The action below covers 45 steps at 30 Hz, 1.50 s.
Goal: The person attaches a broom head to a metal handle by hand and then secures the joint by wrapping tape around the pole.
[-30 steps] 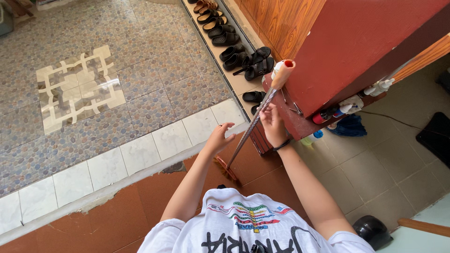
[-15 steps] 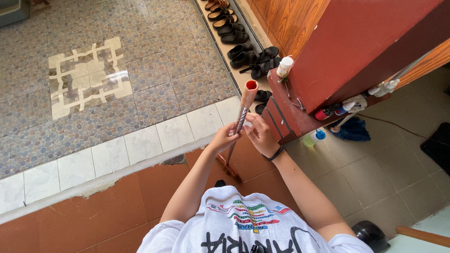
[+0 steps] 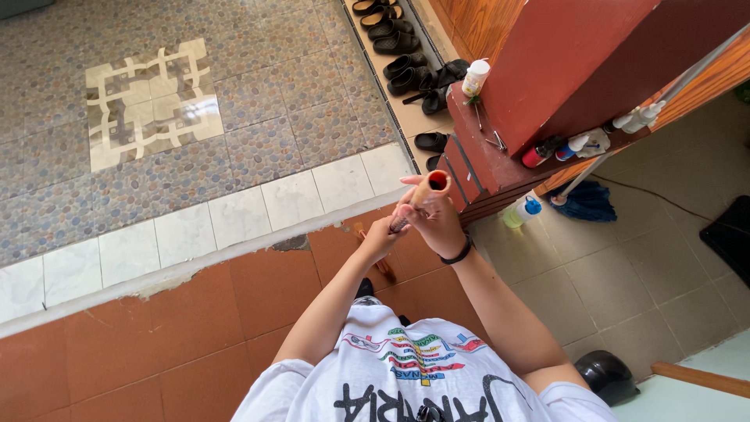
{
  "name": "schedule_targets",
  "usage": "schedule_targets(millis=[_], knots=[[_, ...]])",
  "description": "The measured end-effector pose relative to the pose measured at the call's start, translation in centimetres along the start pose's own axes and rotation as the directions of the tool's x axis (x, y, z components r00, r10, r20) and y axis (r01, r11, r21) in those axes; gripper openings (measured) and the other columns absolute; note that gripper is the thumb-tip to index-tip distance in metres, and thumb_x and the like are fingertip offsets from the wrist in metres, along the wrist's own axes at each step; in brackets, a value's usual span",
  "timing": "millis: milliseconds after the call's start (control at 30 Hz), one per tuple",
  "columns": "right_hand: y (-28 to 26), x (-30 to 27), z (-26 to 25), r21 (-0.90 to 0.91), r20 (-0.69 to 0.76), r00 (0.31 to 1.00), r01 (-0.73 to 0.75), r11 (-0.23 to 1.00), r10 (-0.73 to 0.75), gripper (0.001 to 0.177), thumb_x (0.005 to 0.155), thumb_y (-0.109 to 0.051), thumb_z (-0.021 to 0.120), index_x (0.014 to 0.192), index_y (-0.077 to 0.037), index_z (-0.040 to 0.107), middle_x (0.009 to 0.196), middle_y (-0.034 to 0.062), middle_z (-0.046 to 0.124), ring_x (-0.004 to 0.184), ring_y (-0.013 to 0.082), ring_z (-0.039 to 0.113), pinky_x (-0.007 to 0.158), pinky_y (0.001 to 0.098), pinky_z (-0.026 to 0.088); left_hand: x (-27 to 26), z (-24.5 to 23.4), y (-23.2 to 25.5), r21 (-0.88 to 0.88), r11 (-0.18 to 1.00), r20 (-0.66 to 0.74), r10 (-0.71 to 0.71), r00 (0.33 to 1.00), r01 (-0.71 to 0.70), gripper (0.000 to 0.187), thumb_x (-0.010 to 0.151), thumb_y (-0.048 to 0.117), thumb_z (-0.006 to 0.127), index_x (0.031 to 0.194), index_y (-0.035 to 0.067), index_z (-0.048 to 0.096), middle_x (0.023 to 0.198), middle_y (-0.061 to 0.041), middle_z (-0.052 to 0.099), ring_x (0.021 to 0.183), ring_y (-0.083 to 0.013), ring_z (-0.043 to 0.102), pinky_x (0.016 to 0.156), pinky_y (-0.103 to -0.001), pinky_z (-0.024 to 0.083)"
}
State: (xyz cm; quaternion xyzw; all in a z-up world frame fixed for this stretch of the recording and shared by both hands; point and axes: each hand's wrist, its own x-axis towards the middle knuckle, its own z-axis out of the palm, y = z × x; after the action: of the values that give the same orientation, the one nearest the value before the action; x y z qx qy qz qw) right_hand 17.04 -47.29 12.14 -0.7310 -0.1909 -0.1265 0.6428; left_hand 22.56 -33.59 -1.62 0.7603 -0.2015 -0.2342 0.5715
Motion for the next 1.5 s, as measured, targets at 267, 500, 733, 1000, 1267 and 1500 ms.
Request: schedule_targets(millis=[267,500,733,1000,1267,1500], knots=[[-5.6,-2.1,-1.6,0.210,-0.133,0.991,0.034,0.977,-0.006,0.012,0.103,-0.012,0.061,0.099,-0.007,0.051,0.087,0.0088,0.062,0.086,0.0210,0.067,0.082,0.0389,0.057,-3.0,0.6,-0.3,0.125,0.956,-0.112,0.278,0.954,-0.264,0.020,0.087,0.012,0.071,0.086,0.002,0.053,0.075,-0.013,0.058,0.070,-0.0229,0.054,0.066,-0.038,0.046],[-7.0,-3.8,-2.6,0.533,-0.162,0.987,0.078,0.842,0.011,0.022,0.104,-0.022,0.060,0.093,-0.010,0.046,0.076,0.0049,0.049,0.073,0.0197,0.050,0.081,0.0389,0.048,-7.2,-1.6,-1.2,0.121,0.985,-0.100,0.137,0.986,-0.124,0.021,0.087,0.012,0.074,0.083,0.004,0.054,0.072,-0.012,0.061,0.067,-0.0231,0.062,0.064,-0.036,0.048],[-2.3,-5.7,-1.7,0.620,-0.079,0.990,-0.044,0.783,0.118,0.029,0.105,-0.018,0.057,0.080,-0.012,0.044,0.070,0.0045,0.047,0.073,0.0203,0.051,0.085,0.0404,0.048,-11.5,-4.2,-4.5,0.338,0.922,-0.214,0.272,0.938,-0.190,0.024,0.077,0.007,0.081,0.086,0.001,0.059,0.078,-0.013,0.062,0.075,-0.0307,0.061,0.067,-0.040,0.048],[3.3,-8.5,1.7,0.576,-0.040,0.955,-0.219,0.788,0.295,0.022,0.101,-0.010,0.053,0.080,-0.011,0.046,0.073,0.0033,0.050,0.078,0.0194,0.057,0.100,0.0491,0.053,-15.8,-6.4,-7.6,0.383,0.915,-0.150,0.197,0.969,-0.127,0.019,0.079,-0.002,0.070,0.097,0.006,0.067,0.092,-0.014,0.065,0.091,-0.0330,0.062,0.078,-0.042,0.050],[3.9,-9.6,7.4,0.408,0.096,0.955,-0.296,0.864,0.282,0.020,0.107,-0.019,0.055,0.089,-0.009,0.051,0.081,0.0048,0.060,0.088,0.0188,0.066,0.106,0.0490,0.053,-19.6,-7.5,-8.3,0.383,0.923,-0.198,0.055,0.979,0.026,0.022,0.082,0.000,0.069,0.103,0.006,0.063,0.092,-0.016,0.070,0.092,-0.0359,0.067,0.078,-0.044,0.051],[-0.8,-9.0,10.9,0.418,0.227,0.971,-0.168,0.893,0.077,0.026,0.099,-0.026,0.072,0.110,-0.005,0.063,0.108,0.0121,0.072,0.110,0.0238,0.071,0.105,0.0484,0.057,-21.2,-8.4,-9.3,0.221,0.973,-0.131,-0.032,0.991,0.061,0.020,0.089,0.001,0.067,0.107,0.007,0.062,0.093,-0.014,0.075,0.081,-0.0277,0.072,0.072,-0.039,0.054]])
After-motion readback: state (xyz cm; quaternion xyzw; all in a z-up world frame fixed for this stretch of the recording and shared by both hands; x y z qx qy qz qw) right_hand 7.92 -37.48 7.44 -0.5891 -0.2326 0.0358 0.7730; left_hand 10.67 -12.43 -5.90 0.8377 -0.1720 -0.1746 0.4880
